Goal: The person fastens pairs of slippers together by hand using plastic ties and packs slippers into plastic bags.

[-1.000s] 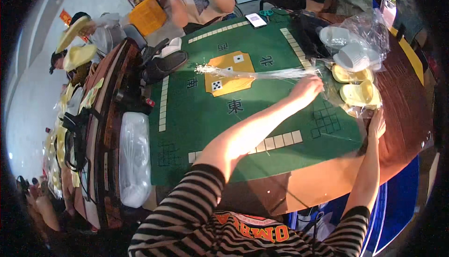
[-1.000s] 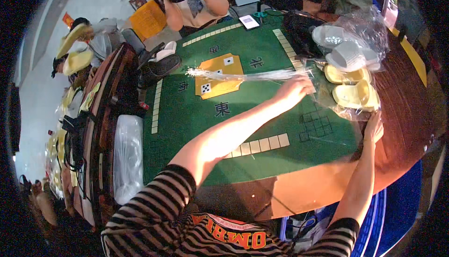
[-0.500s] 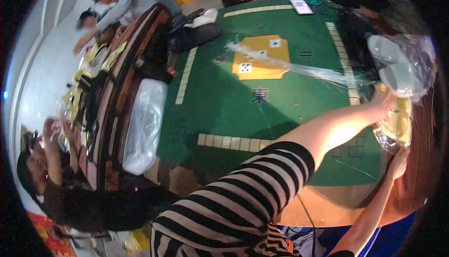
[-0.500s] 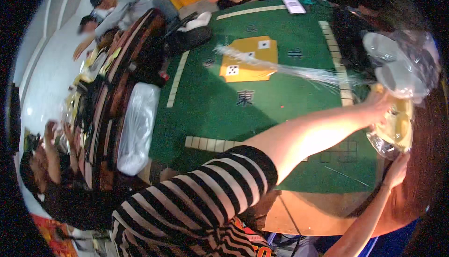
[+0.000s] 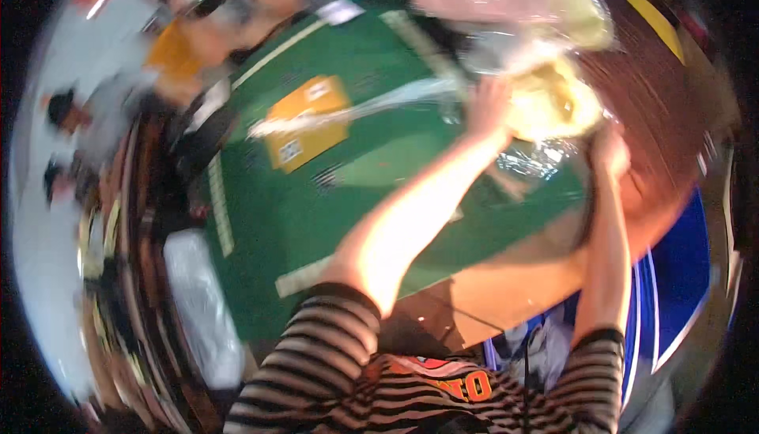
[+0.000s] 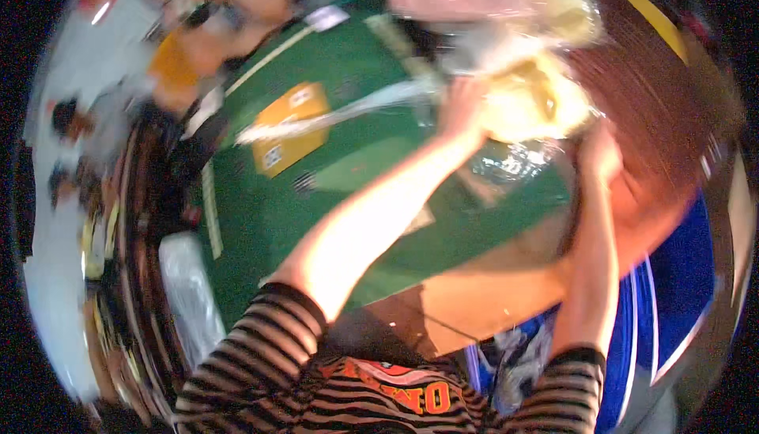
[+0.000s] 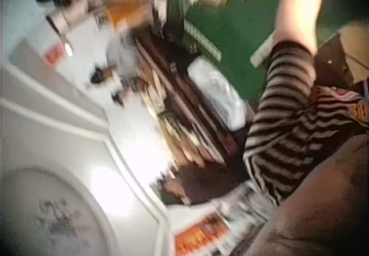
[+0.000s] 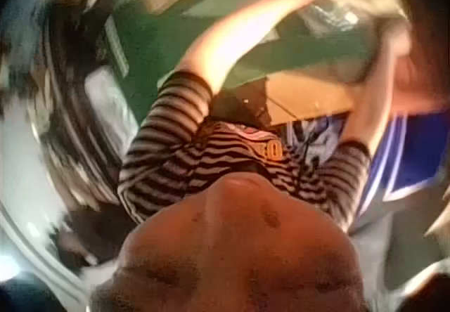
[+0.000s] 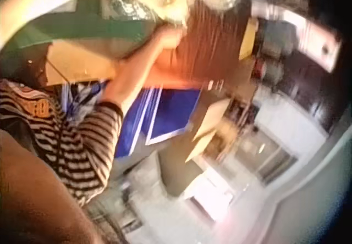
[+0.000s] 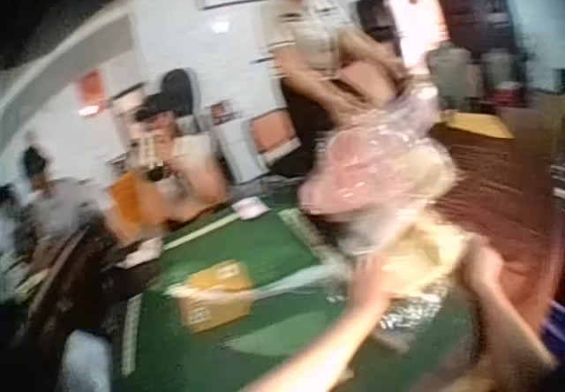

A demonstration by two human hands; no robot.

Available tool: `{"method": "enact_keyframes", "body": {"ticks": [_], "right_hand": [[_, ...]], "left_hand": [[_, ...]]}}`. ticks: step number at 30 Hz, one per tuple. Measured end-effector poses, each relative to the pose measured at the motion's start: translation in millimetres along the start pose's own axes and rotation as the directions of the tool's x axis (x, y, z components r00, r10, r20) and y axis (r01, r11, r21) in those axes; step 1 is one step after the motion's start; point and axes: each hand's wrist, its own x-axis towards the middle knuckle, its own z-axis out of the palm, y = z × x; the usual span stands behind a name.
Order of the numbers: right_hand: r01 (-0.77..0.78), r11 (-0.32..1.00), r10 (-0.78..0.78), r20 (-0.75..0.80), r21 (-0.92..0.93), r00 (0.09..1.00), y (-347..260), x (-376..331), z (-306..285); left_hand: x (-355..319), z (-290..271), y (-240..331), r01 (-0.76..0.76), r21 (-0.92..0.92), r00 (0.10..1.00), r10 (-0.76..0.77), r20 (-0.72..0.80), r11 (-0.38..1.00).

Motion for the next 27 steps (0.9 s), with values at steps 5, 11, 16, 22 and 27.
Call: {"method": "enact_keyframes", "body": {"ticks": [5, 11, 16, 22, 27], "right_hand": [[0.077, 0.977, -0.032, -0.223, 0.197, 0.974, 14.9, 15.8, -2.3], [0.107, 0.969, -0.041, -0.282, 0.221, 0.958, 19.0, 3.6, -3.8], [0.093, 0.971, -0.037, -0.241, 0.222, 0.97, 13.2, 1.4, -5.2], [0.151, 0.923, -0.054, -0.268, 0.354, 0.962, 18.8, 6.6, 0.5], [0.049, 0.842, 0.121, -0.277, 0.537, 0.953, 24.8, 16.4, -1.5]], "left_hand": [[18.1, -12.4, -4.8, -0.142, 0.076, 0.988, 0.136, 0.071, 0.987], [-10.1, -43.5, -12.1, -0.093, 0.125, 0.987, 0.074, 0.145, 0.988], [-36.3, -68.5, -20.6, -0.079, 0.062, 0.994, 0.074, 0.08, 0.995], [-47.2, -80.0, -30.5, -0.052, 0.068, 0.992, 0.044, 0.116, 0.996], [-39.2, -69.7, -8.4, -0.185, -0.086, 0.966, 0.198, 0.167, 0.979]]}}
